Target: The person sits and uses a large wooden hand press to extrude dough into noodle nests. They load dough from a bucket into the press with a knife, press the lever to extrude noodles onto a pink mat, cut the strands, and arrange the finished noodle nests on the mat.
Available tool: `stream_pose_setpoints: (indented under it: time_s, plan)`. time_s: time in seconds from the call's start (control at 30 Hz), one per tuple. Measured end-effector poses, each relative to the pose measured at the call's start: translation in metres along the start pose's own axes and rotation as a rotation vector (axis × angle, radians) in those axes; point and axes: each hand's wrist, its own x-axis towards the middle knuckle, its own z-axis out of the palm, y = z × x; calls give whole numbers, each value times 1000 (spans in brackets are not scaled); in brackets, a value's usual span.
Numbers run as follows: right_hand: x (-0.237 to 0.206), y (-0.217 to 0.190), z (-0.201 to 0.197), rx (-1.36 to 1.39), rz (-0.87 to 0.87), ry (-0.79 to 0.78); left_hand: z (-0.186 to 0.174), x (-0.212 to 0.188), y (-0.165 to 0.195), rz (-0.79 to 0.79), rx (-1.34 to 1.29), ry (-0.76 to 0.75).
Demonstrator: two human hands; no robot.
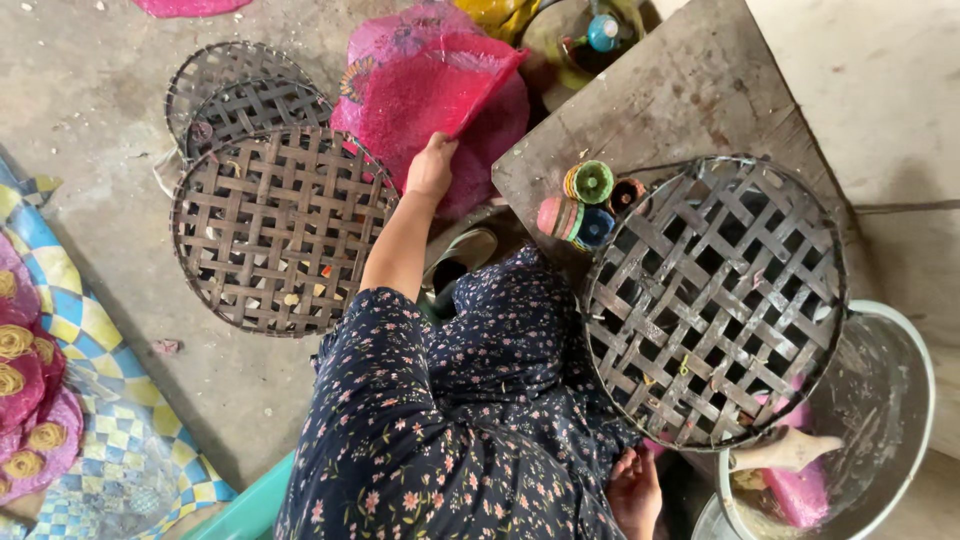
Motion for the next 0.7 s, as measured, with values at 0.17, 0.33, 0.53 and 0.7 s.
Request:
stream_pose_setpoints:
  time_s: [0.17, 0.33, 0.53, 0.7]
  plan:
    - [-11, 4, -6, -17, -54, 4, -27, 0, 16, 62, 68, 30]
    - [11, 11, -30, -3, -79, -25, -18, -3, 26, 52, 45, 83]
    - [34, 26, -41, 55, -66, -81, -38, 18, 35, 67, 146, 244]
    - [48, 32, -47, 69, -48, -75, -82, 36, 51, 222, 155, 331]
